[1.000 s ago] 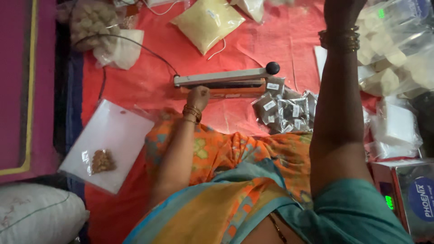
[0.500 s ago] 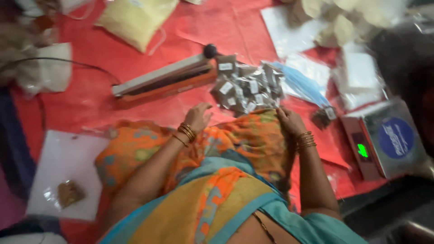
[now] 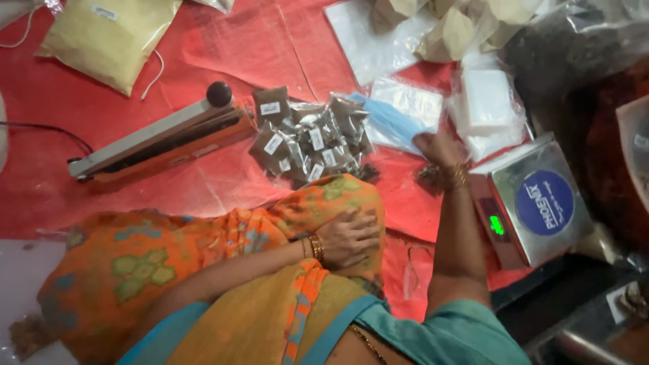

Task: The person sits on the floor and repeatedly fills small plastic bags with a dark granular substance, then seals them using a handheld heat sealer. They also handle larger bags containing a white substance, sealing them in the same manner. Finished packages are stacked nearby.

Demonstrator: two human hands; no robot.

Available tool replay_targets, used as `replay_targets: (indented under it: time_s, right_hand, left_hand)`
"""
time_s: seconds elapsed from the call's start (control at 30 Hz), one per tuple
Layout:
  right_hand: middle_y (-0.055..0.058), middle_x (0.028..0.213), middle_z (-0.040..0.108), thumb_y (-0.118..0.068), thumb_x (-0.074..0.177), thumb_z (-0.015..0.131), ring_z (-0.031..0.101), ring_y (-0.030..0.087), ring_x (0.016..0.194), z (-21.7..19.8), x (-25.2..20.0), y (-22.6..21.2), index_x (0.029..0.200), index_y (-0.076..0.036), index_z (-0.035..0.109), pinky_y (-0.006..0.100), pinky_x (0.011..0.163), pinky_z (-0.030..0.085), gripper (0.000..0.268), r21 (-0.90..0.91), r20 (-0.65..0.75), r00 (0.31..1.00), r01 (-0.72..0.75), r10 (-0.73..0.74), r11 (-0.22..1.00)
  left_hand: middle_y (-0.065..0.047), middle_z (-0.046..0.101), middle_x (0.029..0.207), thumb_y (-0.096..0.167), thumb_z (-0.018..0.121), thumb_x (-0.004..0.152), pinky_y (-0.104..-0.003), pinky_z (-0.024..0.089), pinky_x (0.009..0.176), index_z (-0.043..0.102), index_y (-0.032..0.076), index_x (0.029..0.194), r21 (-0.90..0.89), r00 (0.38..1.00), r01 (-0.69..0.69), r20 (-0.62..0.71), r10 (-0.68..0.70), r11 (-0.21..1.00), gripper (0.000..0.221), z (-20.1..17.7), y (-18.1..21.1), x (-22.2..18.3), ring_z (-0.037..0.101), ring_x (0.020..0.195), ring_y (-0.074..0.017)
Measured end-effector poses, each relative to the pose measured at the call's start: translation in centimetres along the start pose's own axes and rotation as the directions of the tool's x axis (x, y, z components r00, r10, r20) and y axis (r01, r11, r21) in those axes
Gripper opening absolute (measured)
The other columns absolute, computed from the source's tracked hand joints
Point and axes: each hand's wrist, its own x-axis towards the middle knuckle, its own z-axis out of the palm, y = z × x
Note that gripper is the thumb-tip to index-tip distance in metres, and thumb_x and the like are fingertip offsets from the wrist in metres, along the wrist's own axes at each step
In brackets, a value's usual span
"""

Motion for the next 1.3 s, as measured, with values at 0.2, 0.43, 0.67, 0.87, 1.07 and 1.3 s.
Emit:
replay_targets:
  time_s: [0.2, 0.43, 0.67, 0.87, 1.07, 1.3]
  right_hand:
    - [0.026, 0.119, 0.067, -0.016, 0.091, 0.072, 0.066, 0.045, 0.108, -7.2, 20.0, 0.6, 0.125, -0.005, 0.067, 0.050, 0.097, 0.052, 0.036, -0.003, -0.705, 0.682, 0.271, -0.194, 0.963]
    - [0.030, 0.123, 0.057, -0.011, 0.078, 0.080, 0.059, 0.045, 0.112, -12.8, 31.6, -0.4, 0.128, 0.007, 0.054, 0.048, 0.098, 0.048, 0.059, 0.124, -0.793, 0.609, 0.177, -0.009, 0.976]
    - [0.016, 0.070, 0.074, -0.011, 0.072, 0.084, 0.076, 0.029, 0.064, -14.5, 34.2, 0.4, 0.073, -0.002, 0.080, 0.037, 0.064, 0.061, 0.010, 0.165, -0.751, 0.655, 0.061, 0.085, 0.984]
    - [0.017, 0.068, 0.074, -0.004, 0.078, 0.084, 0.076, 0.023, 0.063, -14.0, 28.4, -0.4, 0.078, -0.001, 0.078, 0.034, 0.061, 0.060, 0.007, 0.286, -0.660, 0.749, 0.175, 0.062, 0.942]
    - [0.012, 0.082, 0.076, 0.004, 0.089, 0.072, 0.075, 0.019, 0.070, -20.8, 12.7, -5.0, 0.094, -0.004, 0.080, 0.030, 0.066, 0.059, 0.012, 0.045, -0.516, 0.772, 0.456, -0.370, 0.889]
    - [0.014, 0.090, 0.074, -0.004, 0.097, 0.070, 0.073, 0.025, 0.076, -28.2, -7.9, -18.6, 0.096, -0.005, 0.079, 0.035, 0.073, 0.057, 0.009, -0.195, -0.175, 0.612, 0.747, -0.772, 0.636]
  left_hand:
    - [-0.017, 0.059, 0.135, 0.025, 0.062, 0.098, -0.049, 0.042, 0.105, 0.060, 0.002, 0.133, 0.015, 0.997, 0.080, 0.002, -0.080, 0.997, 0.042, 2.0, -2.2, 0.2, 0.053, 0.127, -0.0336]
    - [-0.015, 0.060, 0.131, 0.023, 0.062, 0.100, -0.047, 0.045, 0.102, 0.060, 0.003, 0.133, 0.001, 0.988, 0.153, -0.009, -0.153, 0.988, 0.038, 3.8, -4.0, 2.7, 0.056, 0.122, -0.0312]
    - [-0.014, 0.062, 0.128, 0.021, 0.062, 0.102, -0.045, 0.047, 0.099, 0.061, 0.003, 0.133, -0.017, 0.975, 0.221, -0.025, -0.221, 0.975, 0.035, 3.1, -4.0, 2.5, 0.058, 0.118, -0.0287]
    - [-0.012, 0.064, 0.124, 0.019, 0.062, 0.104, -0.044, 0.049, 0.096, 0.062, 0.003, 0.133, -0.045, 0.977, 0.207, -0.030, -0.209, 0.977, 0.032, 4.2, -5.6, 3.1, 0.060, 0.114, -0.0266]
    - [-0.011, 0.066, 0.121, 0.017, 0.062, 0.106, -0.042, 0.051, 0.094, 0.063, 0.003, 0.132, -0.087, 0.976, 0.201, -0.067, -0.207, 0.976, 0.030, 3.0, -3.6, 2.6, 0.061, 0.110, -0.0245]
    - [-0.009, 0.067, 0.117, 0.015, 0.062, 0.109, -0.040, 0.053, 0.091, 0.063, 0.003, 0.132, -0.391, 0.912, 0.286, -0.169, -0.373, 0.875, 0.027, 1.9, -1.5, 0.9, 0.064, 0.106, -0.0220]
